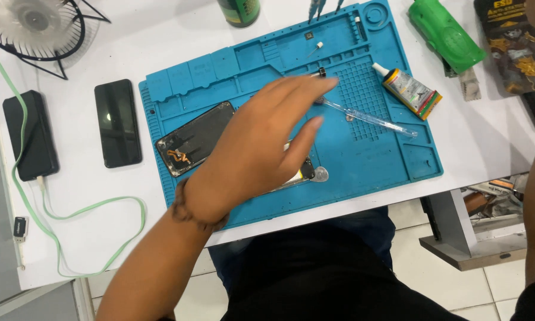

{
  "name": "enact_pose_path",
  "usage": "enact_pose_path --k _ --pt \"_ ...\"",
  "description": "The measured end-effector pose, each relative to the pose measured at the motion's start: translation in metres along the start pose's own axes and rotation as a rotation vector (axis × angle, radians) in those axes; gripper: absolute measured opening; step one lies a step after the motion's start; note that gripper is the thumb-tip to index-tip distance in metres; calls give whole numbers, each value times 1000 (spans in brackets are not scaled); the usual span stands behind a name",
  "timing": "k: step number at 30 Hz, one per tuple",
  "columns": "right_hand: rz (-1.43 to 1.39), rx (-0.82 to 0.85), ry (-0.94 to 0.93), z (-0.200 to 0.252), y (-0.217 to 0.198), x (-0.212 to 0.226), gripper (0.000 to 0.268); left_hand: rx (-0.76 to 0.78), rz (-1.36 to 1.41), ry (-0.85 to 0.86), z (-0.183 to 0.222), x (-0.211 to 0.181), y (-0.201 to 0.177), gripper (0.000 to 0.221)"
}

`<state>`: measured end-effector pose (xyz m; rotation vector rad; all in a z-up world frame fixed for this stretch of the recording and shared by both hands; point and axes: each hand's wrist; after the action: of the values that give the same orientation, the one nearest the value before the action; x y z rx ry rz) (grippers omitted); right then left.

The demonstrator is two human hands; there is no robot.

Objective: Disassembling a mobile phone, cleaning internal components with a brush and spray, and preparing to reassemble it.

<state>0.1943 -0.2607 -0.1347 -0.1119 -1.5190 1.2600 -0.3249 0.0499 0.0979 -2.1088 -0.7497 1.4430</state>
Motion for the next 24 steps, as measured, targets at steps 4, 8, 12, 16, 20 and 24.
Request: enact_pose_path --k 4,8,12,16,20,24 --pt "86 157 -59 132 45 255 30 -180 -116 -78 65 7 4 28" --pt "247 689 -97 217 102 382 19 -160 -220 -148 95 16 23 28" --pt "383 808 -190 223 132 414 20 -112 -239 -144 99 17 30 33" --pt "478 779 -234 220 144 419 22 -122 -208 -146 106 23 37 34" --pt "540 774 -199 219 147 423 23 -130 -200 -137 109 27 37 37" --pt "563 764 -183 219 149 425 23 -112 -242 -125 109 27 38 35"
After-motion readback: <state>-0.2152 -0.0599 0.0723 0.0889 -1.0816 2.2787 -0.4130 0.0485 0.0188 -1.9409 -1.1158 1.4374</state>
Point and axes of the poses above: each hand's wrist, its own z-axis away from the middle knuckle, its own y-axis out of the palm, x = y × z, and after that the axes turned 9 degrees about z, right-handed
